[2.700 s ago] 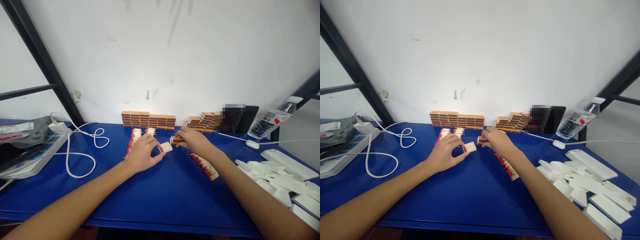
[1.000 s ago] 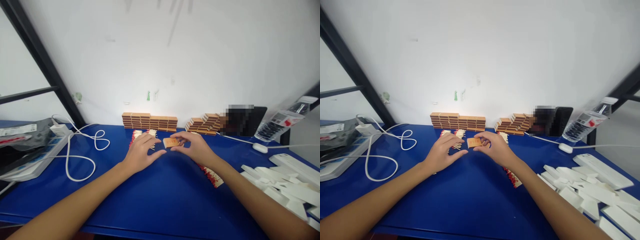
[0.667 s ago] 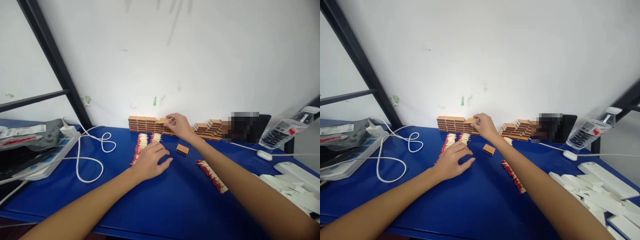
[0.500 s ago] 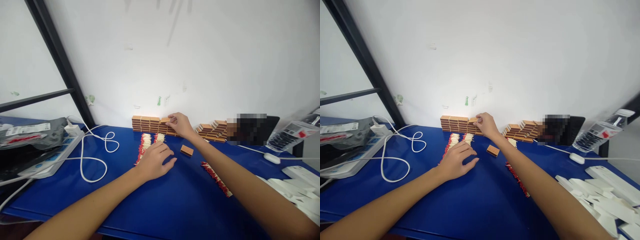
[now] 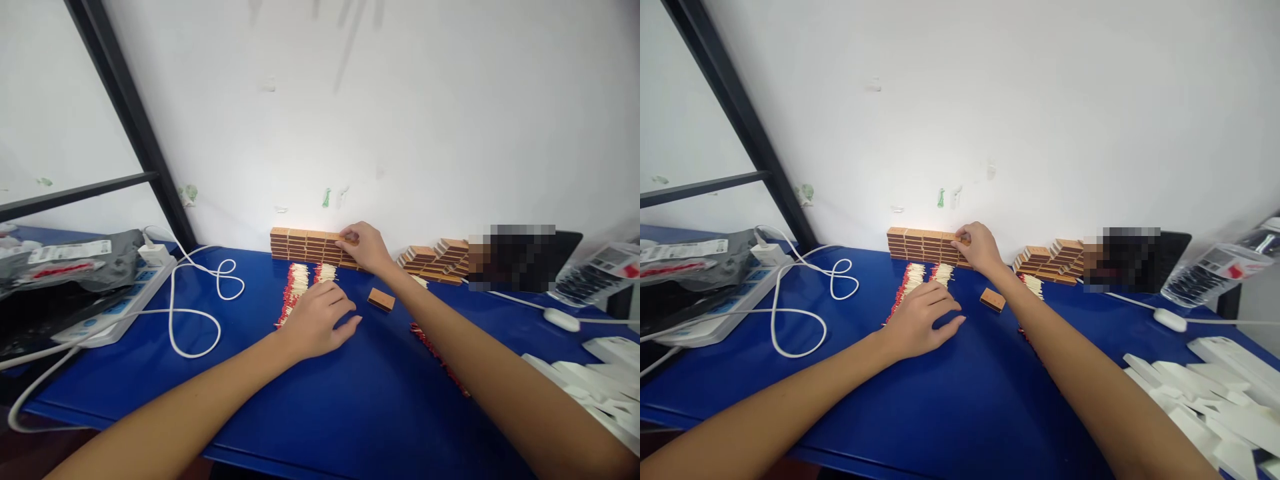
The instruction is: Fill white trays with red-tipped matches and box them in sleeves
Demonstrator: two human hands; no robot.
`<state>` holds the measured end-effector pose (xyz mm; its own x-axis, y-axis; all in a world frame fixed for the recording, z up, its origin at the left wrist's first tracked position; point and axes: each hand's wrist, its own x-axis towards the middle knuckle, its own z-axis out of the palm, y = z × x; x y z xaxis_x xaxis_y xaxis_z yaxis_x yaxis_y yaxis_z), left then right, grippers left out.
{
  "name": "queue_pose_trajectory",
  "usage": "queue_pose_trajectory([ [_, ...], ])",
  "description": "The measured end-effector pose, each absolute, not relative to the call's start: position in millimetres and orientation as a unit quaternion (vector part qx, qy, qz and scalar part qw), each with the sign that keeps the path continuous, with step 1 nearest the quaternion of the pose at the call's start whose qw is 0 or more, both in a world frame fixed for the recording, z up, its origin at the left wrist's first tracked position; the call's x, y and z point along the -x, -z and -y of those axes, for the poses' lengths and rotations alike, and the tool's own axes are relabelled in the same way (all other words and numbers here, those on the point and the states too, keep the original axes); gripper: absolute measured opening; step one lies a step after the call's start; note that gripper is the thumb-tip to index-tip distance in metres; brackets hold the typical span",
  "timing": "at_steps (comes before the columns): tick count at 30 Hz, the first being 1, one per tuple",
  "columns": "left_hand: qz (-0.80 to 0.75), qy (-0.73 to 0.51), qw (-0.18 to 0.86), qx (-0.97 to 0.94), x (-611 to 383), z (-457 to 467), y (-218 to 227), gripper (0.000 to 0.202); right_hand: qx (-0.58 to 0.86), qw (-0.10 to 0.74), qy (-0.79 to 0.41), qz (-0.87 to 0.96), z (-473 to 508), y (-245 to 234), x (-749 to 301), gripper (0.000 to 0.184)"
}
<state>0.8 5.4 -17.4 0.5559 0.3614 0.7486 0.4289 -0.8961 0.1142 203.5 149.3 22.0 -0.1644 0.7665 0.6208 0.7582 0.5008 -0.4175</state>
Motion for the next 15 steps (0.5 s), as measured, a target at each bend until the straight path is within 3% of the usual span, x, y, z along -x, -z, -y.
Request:
queue_pose_trajectory([
  [8, 0.217, 0.394, 0.049, 0.892, -0.2, -4.1, 16.2, 0.019, 0.560, 0.373, 0.053, 0.738, -76.9, -49.2, -291.2, 0.024],
  [15, 0.208, 0.360, 0.041, 0.909, -1.0, 0.1, 11.3, 0.020, 0.732, 0.265, -0.028, 0.627, 4.6, -55.4, -418.1, 0.045],
])
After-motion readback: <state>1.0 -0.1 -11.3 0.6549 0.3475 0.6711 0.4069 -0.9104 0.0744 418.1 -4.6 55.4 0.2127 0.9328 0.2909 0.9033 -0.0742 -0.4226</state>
